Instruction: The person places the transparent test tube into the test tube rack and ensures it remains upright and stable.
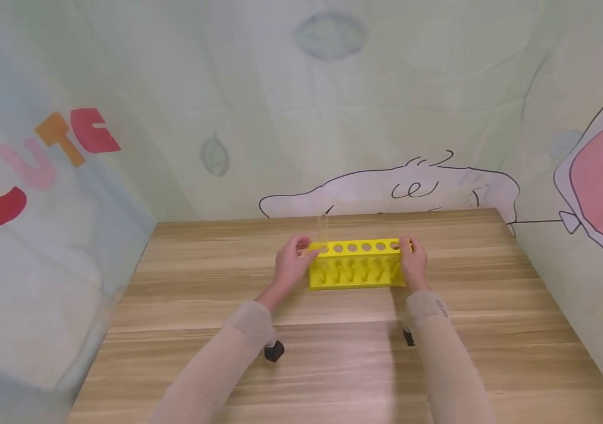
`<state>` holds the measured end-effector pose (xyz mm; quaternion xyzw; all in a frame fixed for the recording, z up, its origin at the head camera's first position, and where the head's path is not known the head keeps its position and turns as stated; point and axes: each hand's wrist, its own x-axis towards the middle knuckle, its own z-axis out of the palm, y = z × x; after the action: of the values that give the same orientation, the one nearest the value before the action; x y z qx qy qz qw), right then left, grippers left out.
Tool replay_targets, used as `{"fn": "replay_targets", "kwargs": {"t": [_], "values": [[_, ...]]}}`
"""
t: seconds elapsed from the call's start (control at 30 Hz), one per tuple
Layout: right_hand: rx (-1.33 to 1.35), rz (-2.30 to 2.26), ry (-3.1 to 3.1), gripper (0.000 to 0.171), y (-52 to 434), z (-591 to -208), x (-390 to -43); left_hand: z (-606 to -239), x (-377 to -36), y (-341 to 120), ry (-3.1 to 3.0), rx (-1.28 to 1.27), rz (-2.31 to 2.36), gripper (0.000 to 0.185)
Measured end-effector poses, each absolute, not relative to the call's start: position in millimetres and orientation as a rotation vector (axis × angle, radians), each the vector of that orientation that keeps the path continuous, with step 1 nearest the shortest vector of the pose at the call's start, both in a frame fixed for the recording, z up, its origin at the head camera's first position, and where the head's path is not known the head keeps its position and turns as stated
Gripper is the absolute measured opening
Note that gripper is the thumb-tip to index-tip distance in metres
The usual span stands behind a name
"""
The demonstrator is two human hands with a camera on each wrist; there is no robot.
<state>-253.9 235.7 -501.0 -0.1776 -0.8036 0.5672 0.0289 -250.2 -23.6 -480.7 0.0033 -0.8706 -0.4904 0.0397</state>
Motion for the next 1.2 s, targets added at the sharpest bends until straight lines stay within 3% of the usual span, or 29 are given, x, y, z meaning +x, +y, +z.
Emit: {"fn": "replay_targets", "kwargs": {"t": [0.3,0.67,1.03,1.2], "values": [[-0.484,1.856,-2.533,0.053,242,-491,-252,-482,-248,-35,-2.638,0.001,-1.482,0.032],[-0.593,2.062,-2.361,0.066,246,-486,-254,-485,-246,-45,-2.670,0.044,-1.510,0.030],[-0.589,2.058,-2.234,0.050,254,-489,-246,-492,-244,-53,-2.642,0.017,-1.464,0.028],[-0.520,2.058,-2.239,0.051,261,-491,-241,-496,-243,-58,-2.623,0.030,-1.434,0.027]]}}
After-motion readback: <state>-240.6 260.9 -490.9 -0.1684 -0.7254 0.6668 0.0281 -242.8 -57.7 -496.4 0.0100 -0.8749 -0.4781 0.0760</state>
